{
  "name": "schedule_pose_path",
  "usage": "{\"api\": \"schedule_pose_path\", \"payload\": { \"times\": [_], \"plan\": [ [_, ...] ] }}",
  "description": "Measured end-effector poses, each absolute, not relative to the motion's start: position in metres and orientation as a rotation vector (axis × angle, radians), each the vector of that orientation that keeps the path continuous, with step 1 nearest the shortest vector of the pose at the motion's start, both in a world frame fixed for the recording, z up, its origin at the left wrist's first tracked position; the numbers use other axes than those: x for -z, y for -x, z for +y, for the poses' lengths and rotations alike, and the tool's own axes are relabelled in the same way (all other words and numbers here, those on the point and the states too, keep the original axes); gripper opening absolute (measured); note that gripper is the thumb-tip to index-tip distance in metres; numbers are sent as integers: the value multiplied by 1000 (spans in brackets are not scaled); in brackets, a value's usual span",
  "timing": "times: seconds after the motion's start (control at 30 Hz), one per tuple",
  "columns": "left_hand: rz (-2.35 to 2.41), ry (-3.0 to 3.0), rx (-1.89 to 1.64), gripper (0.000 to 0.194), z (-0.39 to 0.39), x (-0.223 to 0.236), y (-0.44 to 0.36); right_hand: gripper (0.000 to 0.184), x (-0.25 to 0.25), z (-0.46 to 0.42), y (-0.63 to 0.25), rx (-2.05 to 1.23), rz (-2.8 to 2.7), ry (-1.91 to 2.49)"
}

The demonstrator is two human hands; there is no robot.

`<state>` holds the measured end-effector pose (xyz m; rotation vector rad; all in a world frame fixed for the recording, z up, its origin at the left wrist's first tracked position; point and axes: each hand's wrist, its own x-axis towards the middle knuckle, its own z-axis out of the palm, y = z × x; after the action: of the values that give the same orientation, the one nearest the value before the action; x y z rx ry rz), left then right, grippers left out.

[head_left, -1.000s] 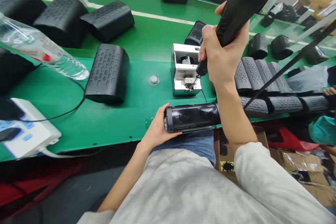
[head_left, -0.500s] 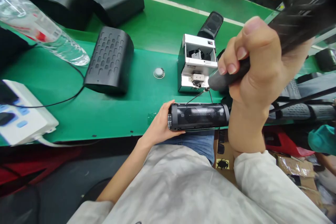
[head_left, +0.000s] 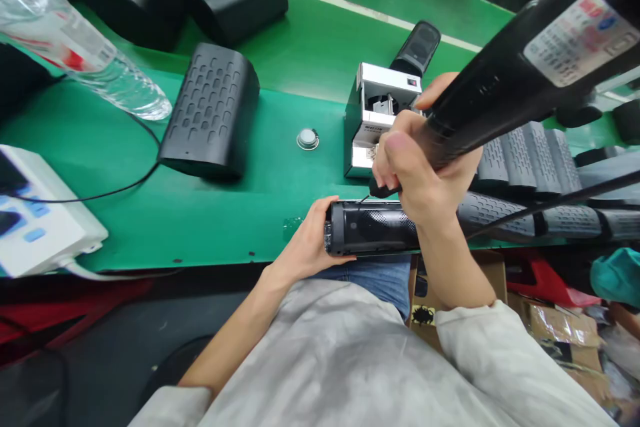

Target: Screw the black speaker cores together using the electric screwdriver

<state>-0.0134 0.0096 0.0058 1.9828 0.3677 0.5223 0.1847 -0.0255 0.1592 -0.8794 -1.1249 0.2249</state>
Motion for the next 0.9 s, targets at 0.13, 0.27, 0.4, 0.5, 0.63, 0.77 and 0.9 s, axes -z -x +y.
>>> {"api": "schedule_pose_path", "payload": {
  "times": [0.13,0.27,0.4,0.5,0.63,0.77,0.9],
  "plan": [
    [365,-1981,-526,121,10,-5,14,31,-153,-27,-186,-225,-1121,898],
    [361,-1983,-522,122,10,-5,13,30,-149,-24,-184,-188,-1124,884],
    [381,-1984,-520,120,9,-5,13,32,-146,-20,-183,-143,-1127,858],
    [388,-1988,-513,120,9,-6,13,40,-142,-18,-183,-81,-1135,903],
    [405,-2007,-509,119,10,-8,12,51,-149,-21,-189,-93,-1192,970],
    [410,-2031,-514,118,9,-9,10,23,-190,-27,-205,-108,-1198,759],
    [418,-2041,-511,119,9,-10,10,17,-225,-21,-232,323,-1088,716]
  ]
}}
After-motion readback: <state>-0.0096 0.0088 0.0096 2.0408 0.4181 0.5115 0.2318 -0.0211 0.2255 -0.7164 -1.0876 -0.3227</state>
